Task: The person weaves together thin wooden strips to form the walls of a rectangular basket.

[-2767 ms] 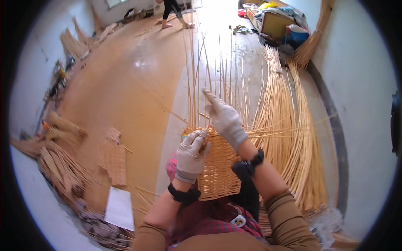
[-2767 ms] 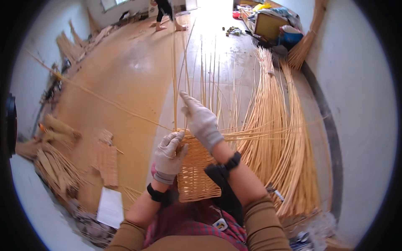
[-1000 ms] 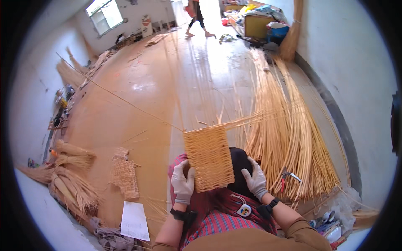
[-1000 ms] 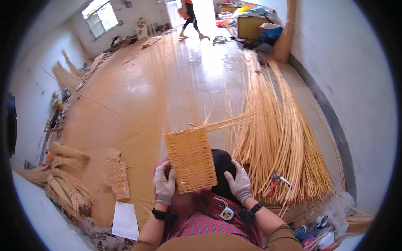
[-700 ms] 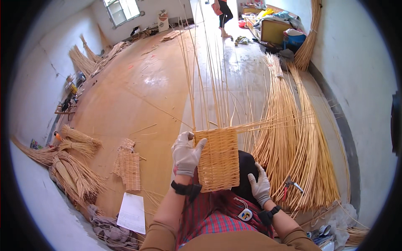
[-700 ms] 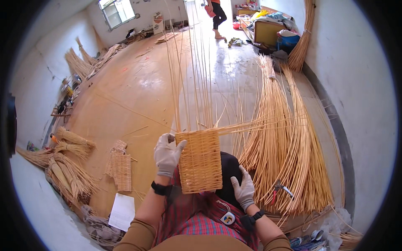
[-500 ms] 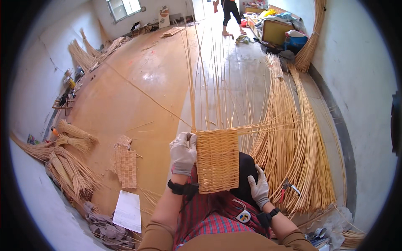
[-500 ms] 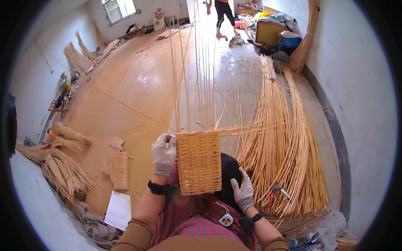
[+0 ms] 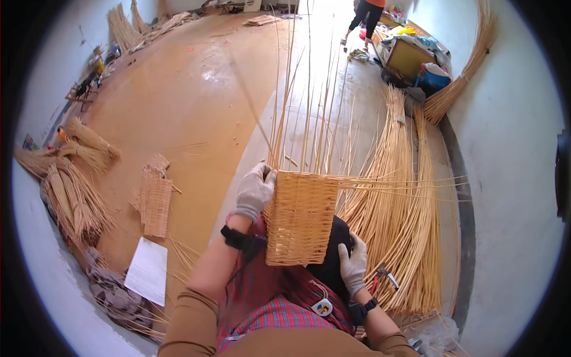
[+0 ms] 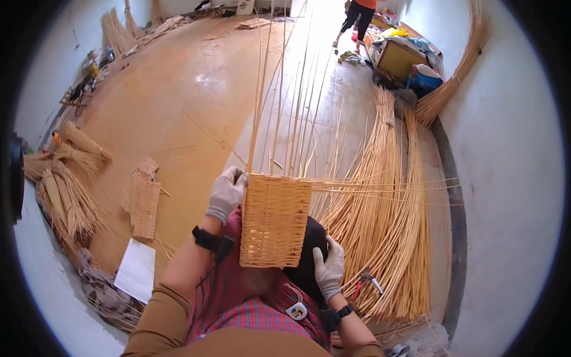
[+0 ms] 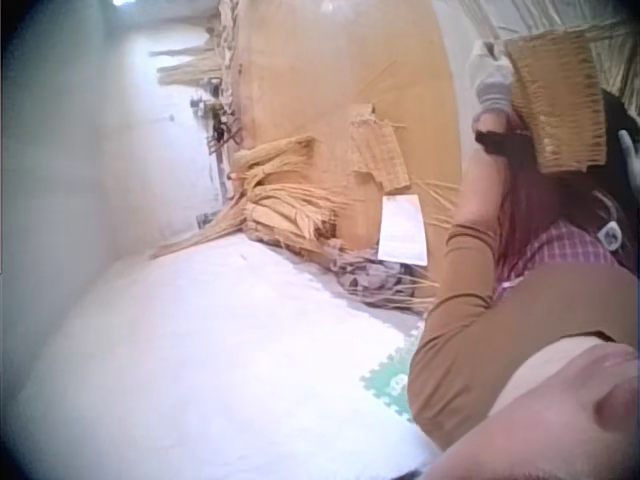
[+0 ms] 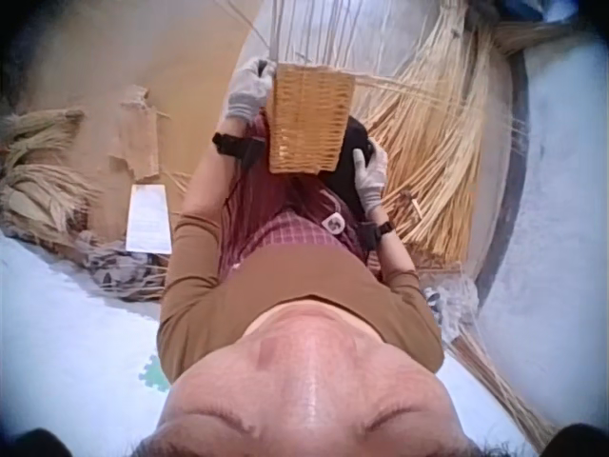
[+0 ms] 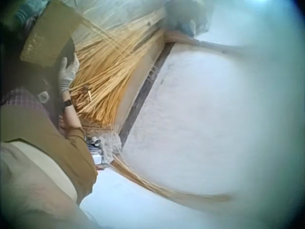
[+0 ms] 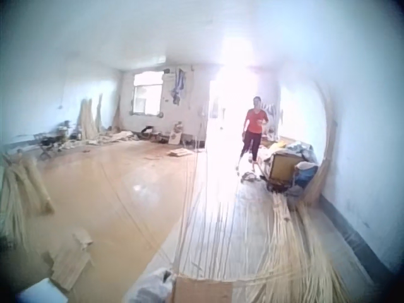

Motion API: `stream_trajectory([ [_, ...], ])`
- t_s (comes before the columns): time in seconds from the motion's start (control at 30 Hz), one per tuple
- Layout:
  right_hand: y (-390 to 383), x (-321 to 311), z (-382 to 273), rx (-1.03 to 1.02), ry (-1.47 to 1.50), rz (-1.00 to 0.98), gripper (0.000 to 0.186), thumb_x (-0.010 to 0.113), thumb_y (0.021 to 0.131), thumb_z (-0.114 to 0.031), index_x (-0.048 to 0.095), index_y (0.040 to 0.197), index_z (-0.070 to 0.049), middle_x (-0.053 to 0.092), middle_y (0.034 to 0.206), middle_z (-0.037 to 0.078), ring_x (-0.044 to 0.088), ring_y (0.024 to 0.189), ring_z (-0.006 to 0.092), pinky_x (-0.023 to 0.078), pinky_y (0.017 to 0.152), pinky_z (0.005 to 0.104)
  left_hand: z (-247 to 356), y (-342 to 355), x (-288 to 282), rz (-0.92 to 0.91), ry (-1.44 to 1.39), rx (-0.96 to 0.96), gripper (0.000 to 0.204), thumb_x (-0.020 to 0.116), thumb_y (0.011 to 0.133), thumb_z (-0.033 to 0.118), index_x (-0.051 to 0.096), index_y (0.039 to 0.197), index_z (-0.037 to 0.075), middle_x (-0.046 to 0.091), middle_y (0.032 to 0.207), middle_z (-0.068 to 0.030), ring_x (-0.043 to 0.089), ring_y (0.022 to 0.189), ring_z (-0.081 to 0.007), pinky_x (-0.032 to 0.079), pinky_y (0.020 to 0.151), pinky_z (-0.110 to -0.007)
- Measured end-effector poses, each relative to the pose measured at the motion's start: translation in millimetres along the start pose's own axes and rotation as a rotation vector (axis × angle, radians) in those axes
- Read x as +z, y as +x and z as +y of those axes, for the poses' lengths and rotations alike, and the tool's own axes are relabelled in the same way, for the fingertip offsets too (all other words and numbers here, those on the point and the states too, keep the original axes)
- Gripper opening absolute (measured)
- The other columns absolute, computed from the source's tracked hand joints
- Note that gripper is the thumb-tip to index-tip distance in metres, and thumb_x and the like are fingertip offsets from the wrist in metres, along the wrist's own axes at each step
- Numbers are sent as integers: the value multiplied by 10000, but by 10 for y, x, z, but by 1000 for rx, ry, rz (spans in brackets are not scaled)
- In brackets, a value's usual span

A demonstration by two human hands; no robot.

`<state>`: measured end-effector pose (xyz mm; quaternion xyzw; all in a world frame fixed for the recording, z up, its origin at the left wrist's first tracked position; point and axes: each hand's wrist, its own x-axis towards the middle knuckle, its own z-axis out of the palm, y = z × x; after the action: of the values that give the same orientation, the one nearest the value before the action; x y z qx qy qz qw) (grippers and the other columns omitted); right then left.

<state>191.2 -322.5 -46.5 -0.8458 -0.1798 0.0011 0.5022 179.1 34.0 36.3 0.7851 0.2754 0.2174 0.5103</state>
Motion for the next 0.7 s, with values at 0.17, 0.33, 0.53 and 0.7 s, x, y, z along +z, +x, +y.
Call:
stream_trajectory([
  [0.17, 638, 119, -217, 55, 328, 16, 299, 651, 1026, -154, 647, 1255, 39, 697, 1173, 98, 640, 1111, 179, 487, 1017, 302, 118, 94, 28, -6, 83, -133, 258, 672, 1006, 275, 688, 942, 26, 722, 782, -137, 657, 688, -226, 519, 675, -386],
  [0.33, 1204, 240, -564, 238, 549, -108, 300, 708, 1015, -259, 711, 1141, 13, 721, 1005, 32, 639, 879, 107, 517, 817, 258, -537, 237, 123, -17, 331, -173, 255, 660, 1009, 271, 684, 1009, 17, 733, 862, -165, 679, 733, -267, 538, 736, -386],
  [0.53, 1333, 506, -493, 227, 652, -29, 277, 759, 985, -299, 745, 1023, -25, 724, 870, 1, 621, 694, 83, 511, 653, 230, -690, -231, 33, -109, -178, -138, 226, 632, 1047, 232, 643, 1078, 8, 688, 845, -59, 669, 774, -171, 575, 774, -329],
  [0.7, 1333, 444, -517, 321, 707, -129, 269, 757, 986, -254, 735, 1075, -1, 749, 977, 34, 688, 834, 106, 561, 742, 255, -773, -171, -74, -98, -586, -183, 175, 611, 1073, 204, 630, 1037, 34, 656, 904, -24, 632, 776, -111, 609, 740, -313],
])
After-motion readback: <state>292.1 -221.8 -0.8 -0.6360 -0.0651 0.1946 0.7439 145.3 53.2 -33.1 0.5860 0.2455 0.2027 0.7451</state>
